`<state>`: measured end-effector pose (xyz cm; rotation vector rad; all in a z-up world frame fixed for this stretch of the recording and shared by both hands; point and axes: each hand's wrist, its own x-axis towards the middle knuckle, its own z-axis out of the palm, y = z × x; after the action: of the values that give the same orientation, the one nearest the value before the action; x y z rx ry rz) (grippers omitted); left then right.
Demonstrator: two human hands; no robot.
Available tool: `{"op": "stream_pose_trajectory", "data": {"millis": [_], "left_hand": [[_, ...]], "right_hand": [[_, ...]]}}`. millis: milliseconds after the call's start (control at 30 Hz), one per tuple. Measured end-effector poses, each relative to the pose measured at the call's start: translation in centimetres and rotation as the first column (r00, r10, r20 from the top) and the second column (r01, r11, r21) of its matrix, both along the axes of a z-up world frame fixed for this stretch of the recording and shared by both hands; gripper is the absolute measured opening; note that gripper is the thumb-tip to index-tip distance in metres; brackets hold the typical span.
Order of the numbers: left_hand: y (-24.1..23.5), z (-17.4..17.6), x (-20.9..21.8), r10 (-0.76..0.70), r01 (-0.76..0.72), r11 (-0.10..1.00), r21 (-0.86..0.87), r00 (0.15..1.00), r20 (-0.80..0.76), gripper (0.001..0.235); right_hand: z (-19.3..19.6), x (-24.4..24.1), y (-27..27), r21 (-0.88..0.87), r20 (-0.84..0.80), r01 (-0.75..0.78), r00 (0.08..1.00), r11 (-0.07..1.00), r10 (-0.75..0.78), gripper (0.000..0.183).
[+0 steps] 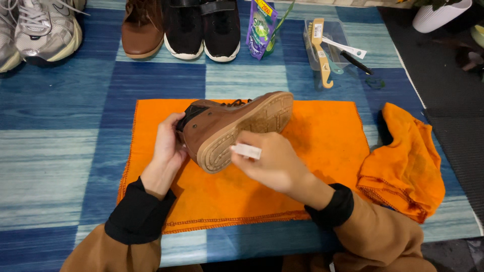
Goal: The person cleans the sole of a brown shoe by spraying it with a liquid and scrubbing with a brush. They repeatedly apply the spray and scrub the sole on an orange cloth placed on a blue checkered mat.
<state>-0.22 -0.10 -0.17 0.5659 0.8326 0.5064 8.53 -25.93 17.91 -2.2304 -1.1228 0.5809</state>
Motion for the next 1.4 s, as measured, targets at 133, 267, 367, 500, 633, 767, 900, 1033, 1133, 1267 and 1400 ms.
{"op": "stream_pose_trajectory", "data": {"millis": [133, 267, 367, 500, 633, 767, 900, 1033, 1133, 1267, 1400], "left_hand": [[0.3, -0.3, 0.1, 0.003, -0.003, 1.000, -0.010, 1.000, 0.001, 0.026], [-0.1, 0.6, 0.1, -0.003, 0.003, 1.000, -0.007, 1.000, -0.021, 0.026], [0.1, 0.1, 0.2, -0.005, 0.005, 1.000, 0.000, 1.000, -0.016, 0.028], [-0.3, -0.1, -0.1, -0.013, 0.013, 1.000, -0.016, 1.000, -0.007, 0.026], [-0.4, 0.9, 0.2, -0.013, 0.013, 1.000, -0.019, 1.000, -0.004, 0.025], [-0.9, 1.9, 0.3, 0.011, -0.010, 0.999, -0.052, 1.000, 0.008, 0.025], [-0.7, 0.9, 0.0, 0.017, -0.016, 0.998, -0.065, 1.000, 0.016, 0.025], [-0.5, 0.6, 0.6, 0.026, -0.024, 0.998, -0.059, 0.999, 0.039, 0.026], [-1.9, 3.1, -0.1, 0.025, -0.019, 0.998, -0.054, 0.992, 0.120, 0.007], [-2.1, 3.7, -0.2, 0.025, -0.017, 0.998, -0.065, 0.992, 0.127, 0.013], [-2.1, 3.6, -0.1, 0.024, -0.012, 0.993, -0.121, 0.995, 0.098, 0.008]], "right_hand": [[-0.1, 0.7, 0.1, -0.003, 0.032, 0.069, 0.997, 0.998, -0.069, 0.011], [-0.3, 1.2, -0.1, 0.040, -0.008, 0.091, 0.996, 0.995, -0.091, 0.014], [-0.4, 2.5, -0.5, 0.002, 0.066, 0.101, 0.993, 0.995, -0.101, 0.020], [-1.6, 4.2, -1.3, 0.053, 0.162, 0.114, 0.979, 0.992, -0.121, 0.017], [-1.9, 5.8, -2.1, 0.127, 0.211, 0.077, 0.972, 0.989, -0.103, 0.015], [-1.4, 8.7, -3.5, 0.299, 0.412, -0.049, 0.908, 0.953, -0.083, 0.019], [0.5, 14.0, -6.2, 0.328, 0.203, 0.147, 0.954, 0.933, -0.221, 0.026], [1.3, 19.5, -5.5, 0.404, 0.083, 0.186, 0.968, 0.895, -0.238, 0.029], [1.3, 22.6, -3.2, 0.550, -0.178, 0.248, 0.968, 0.797, -0.178, 0.023], [-1.0, 28.3, 1.6, 0.682, -0.266, 0.274, 0.957, 0.678, -0.118, 0.018], [-3.8, 31.9, 6.9, 0.699, -0.321, 0.327, 0.938, 0.636, -0.129, 0.019]]}}
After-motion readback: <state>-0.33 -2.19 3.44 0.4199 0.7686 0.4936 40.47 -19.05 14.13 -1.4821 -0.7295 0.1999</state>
